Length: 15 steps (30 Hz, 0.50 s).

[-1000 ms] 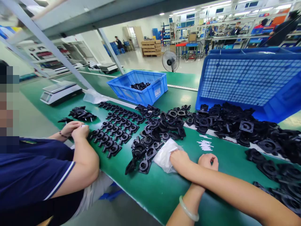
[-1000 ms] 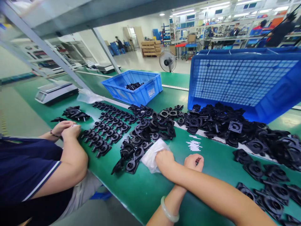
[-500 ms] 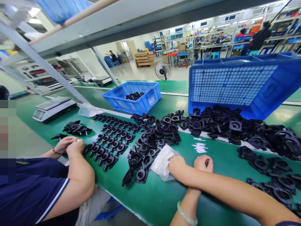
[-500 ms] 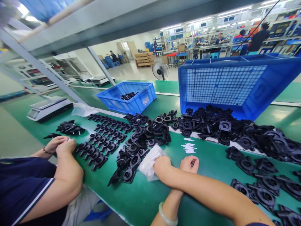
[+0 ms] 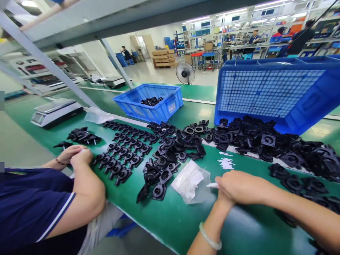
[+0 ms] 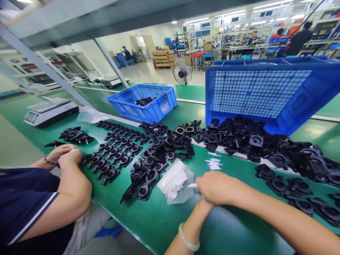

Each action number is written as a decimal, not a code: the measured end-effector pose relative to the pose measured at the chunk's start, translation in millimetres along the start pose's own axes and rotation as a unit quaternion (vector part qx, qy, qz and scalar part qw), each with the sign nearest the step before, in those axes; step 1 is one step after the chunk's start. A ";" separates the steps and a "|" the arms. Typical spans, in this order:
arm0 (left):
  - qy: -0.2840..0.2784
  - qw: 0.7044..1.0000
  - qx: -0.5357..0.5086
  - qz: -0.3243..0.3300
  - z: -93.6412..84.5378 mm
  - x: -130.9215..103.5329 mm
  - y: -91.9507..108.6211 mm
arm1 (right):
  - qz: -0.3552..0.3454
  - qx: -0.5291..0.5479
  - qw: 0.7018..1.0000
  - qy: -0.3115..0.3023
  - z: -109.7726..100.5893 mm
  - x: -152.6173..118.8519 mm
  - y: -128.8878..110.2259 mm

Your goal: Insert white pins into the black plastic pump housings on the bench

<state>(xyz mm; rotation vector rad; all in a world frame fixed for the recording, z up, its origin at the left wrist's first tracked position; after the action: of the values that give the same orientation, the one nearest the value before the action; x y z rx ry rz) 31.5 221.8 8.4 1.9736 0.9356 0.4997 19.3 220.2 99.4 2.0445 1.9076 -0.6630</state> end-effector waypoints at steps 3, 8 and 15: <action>0.006 0.999 0.002 0.033 -2.2 -2.3 6.0 | -0.064 0.004 0.998 0.011 -36.9 0.0 30.5; 0.010 0.997 0.038 0.060 -8.3 -6.5 13.2 | 0.029 -0.013 0.997 0.064 -36.2 49.9 101.5; 0.012 0.997 0.039 0.064 -7.5 -5.5 11.1 | 0.021 -0.016 0.997 0.070 -2.8 82.9 114.7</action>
<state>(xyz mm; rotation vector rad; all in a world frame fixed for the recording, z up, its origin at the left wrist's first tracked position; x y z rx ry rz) 27.9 217.8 21.9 2.1130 0.8583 0.5675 135.5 282.1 47.6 2.1555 1.9292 -0.4876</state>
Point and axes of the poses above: each hand's wrist, its own x-axis towards the middle knuckle, its own z-axis out of the palm, y = z × x, the point moved 8 cm from there along x, towards the middle knuckle, and after that the axes turned 6 degrees about x, right-handed, at the moved point
